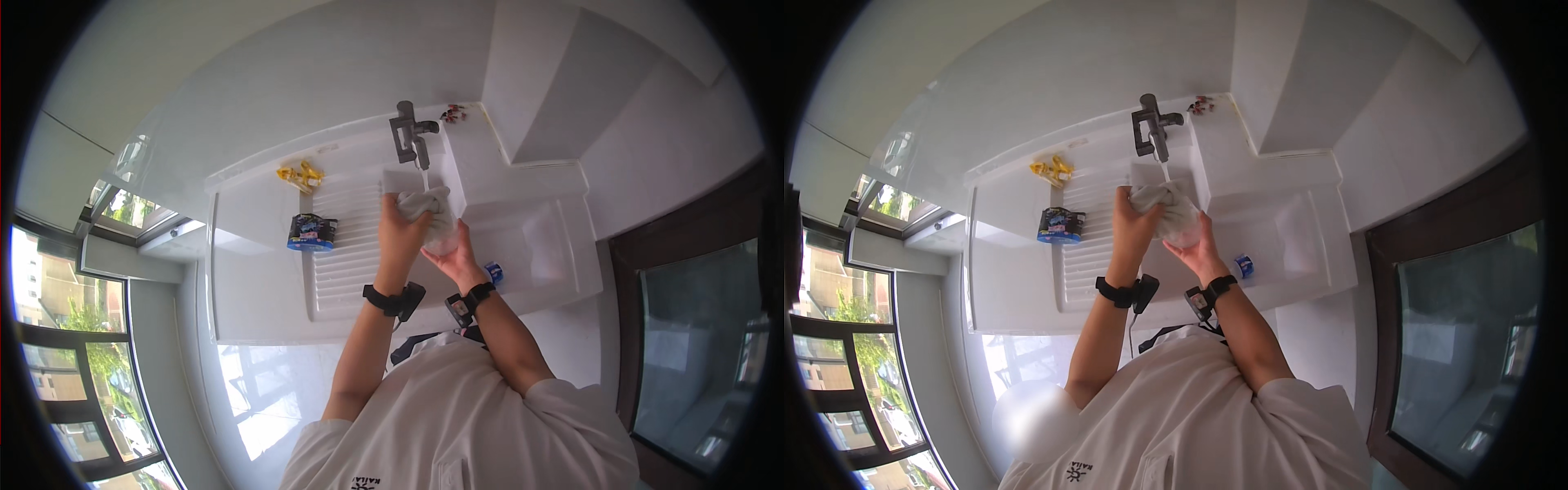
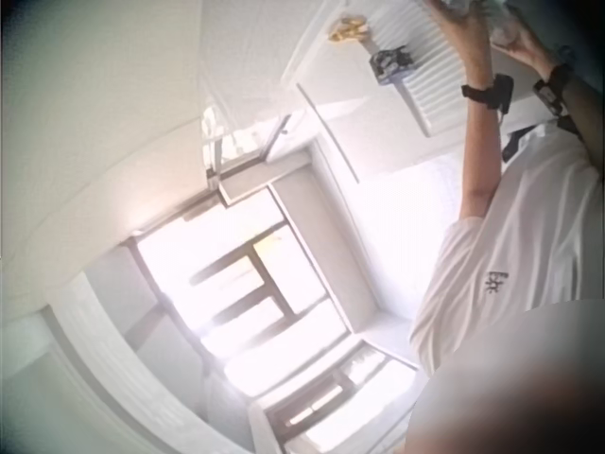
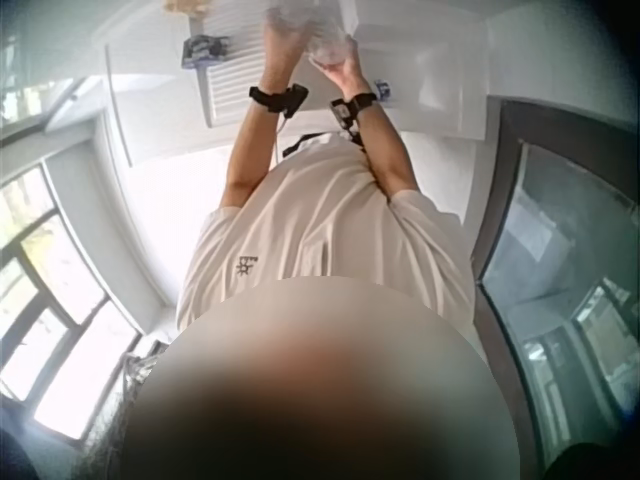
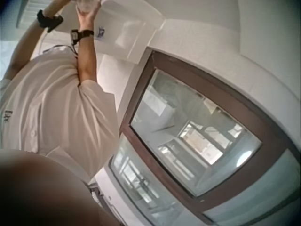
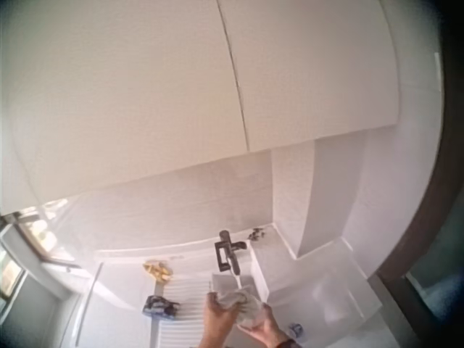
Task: Washing a cloth and a plastic bottle in a sink.
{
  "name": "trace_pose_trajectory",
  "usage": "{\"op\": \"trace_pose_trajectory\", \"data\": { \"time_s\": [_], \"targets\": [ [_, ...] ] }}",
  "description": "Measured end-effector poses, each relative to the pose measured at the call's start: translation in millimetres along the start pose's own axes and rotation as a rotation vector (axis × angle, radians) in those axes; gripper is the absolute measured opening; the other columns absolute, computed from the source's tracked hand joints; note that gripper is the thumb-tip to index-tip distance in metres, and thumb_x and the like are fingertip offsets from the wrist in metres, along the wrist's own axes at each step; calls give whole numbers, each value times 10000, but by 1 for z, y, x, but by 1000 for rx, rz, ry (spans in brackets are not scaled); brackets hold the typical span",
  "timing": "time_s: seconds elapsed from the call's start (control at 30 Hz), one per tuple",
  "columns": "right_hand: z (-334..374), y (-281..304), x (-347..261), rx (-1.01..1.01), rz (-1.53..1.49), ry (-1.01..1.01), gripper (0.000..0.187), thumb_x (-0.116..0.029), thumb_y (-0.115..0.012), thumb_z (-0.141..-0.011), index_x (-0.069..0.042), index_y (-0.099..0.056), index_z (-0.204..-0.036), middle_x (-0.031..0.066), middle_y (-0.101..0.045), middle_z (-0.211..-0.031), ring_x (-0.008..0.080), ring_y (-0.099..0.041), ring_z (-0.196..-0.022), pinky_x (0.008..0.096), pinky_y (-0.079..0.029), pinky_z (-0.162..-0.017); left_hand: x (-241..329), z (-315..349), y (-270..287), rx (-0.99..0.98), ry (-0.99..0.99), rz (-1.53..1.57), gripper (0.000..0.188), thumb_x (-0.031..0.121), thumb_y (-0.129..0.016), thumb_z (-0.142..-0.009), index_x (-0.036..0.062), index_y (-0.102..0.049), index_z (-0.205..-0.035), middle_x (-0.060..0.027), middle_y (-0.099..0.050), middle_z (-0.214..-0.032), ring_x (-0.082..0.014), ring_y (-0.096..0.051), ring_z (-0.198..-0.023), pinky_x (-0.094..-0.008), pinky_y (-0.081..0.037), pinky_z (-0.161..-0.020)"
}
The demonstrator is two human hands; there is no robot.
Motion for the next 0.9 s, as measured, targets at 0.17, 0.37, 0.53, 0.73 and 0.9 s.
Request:
{"op": "trace_pose_trajectory", "data": {
  "time_s": [0.17,0.37,0.53,0.73,0.9],
  "targets": [
    [4,-9,-5,-9,-45,51,751,-651,-565,-863,-191,-424,-1440,69,-475,-1428,263,-478,-1301,508,-436,-1051,38,9,-8,20,-225,-289,333,71,-689,-725,20,-551,-1025,-162,-655,-934,-346,-663,-838,-401,-545,-749],
    [15,-12,-15,-37,-2,101,762,-644,-551,-882,-159,-410,-1453,74,-476,-1427,255,-463,-1325,483,-421,-1077,43,14,-34,-194,-318,-572,327,83,-717,-725,47,-557,-1007,-179,-665,-992,-399,-648,-910,-481,-525,-732],
    [18,-15,-18,-72,13,117,754,-648,-538,-893,-156,-413,-1451,72,-487,-1416,245,-475,-1314,477,-422,-1075,26,8,-57,-422,-308,-607,333,119,-725,-740,47,-574,-1028,-196,-687,-942,-415,-661,-889,-483,-528,-727],
    [17,-18,-13,-108,52,96,729,-644,-536,-902,-147,-442,-1427,70,-518,-1383,237,-508,-1278,475,-428,-1068,6,8,-80,-591,-417,-736,259,196,-710,-771,18,-664,-954,-210,-694,-860,-408,-675,-830,-468,-538,-729],
    [17,-22,-3,-82,50,52,695,-637,-529,-909,-151,-468,-1401,66,-530,-1375,232,-515,-1272,480,-434,-1061,-28,5,-101,-801,-444,-771,230,229,-699,-763,5,-705,-814,-209,-697,-831,-377,-686,-807,-437,-541,-727]
  ]
}}
Point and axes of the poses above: each hand's wrist, its own z-axis away from the middle knuckle, its own y-axis out of the back of the hand, x = y × z, the point moved 10 cm from there along -z, towards the middle knuckle
